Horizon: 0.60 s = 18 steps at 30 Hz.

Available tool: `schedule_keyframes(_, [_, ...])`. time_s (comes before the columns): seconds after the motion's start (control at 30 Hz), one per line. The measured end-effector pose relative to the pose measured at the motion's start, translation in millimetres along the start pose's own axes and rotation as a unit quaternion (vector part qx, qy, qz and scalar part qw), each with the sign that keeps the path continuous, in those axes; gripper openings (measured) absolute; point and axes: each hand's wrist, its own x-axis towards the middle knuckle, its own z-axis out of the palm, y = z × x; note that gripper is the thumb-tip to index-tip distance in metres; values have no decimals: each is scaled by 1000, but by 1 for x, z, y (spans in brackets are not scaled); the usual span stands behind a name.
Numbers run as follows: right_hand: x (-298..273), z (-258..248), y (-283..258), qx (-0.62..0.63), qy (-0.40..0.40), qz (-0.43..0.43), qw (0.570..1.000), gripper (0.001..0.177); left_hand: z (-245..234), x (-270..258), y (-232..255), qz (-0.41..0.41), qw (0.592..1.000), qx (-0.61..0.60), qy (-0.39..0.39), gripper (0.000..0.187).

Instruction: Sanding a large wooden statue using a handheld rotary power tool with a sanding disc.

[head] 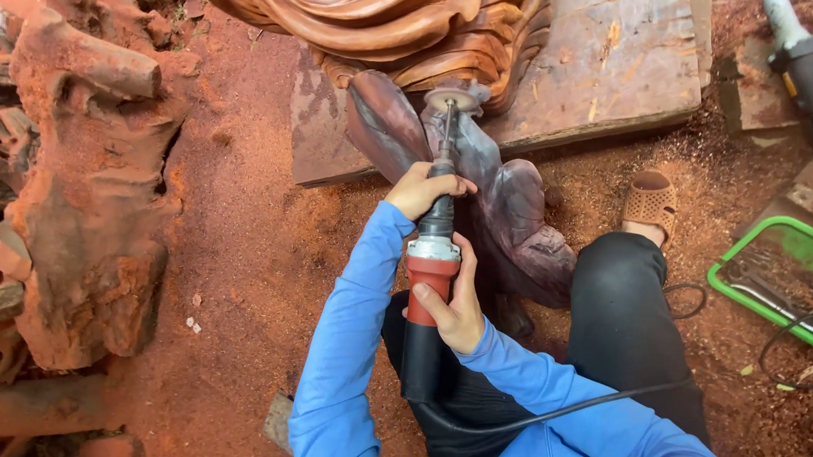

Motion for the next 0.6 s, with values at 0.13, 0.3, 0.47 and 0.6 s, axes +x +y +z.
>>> schedule_keyframes(0.13, [4, 5, -9, 33, 19, -1, 999, 91, 8, 10, 9, -18, 998, 55, 4, 28])
schedule_keyframes(0.3, [1, 7, -13, 70, 19, 3, 997, 91, 6, 14, 8, -39, 996, 76, 5, 23])
schedule_keyframes(0.47, [5, 8, -14, 50, 26, -5, 998, 91, 3, 3, 25, -43, 998, 50, 3, 24])
schedule_keyframes(0.6, [8, 0, -6, 33, 20, -11, 999, 93, -2, 8, 15, -42, 999, 14, -1, 24])
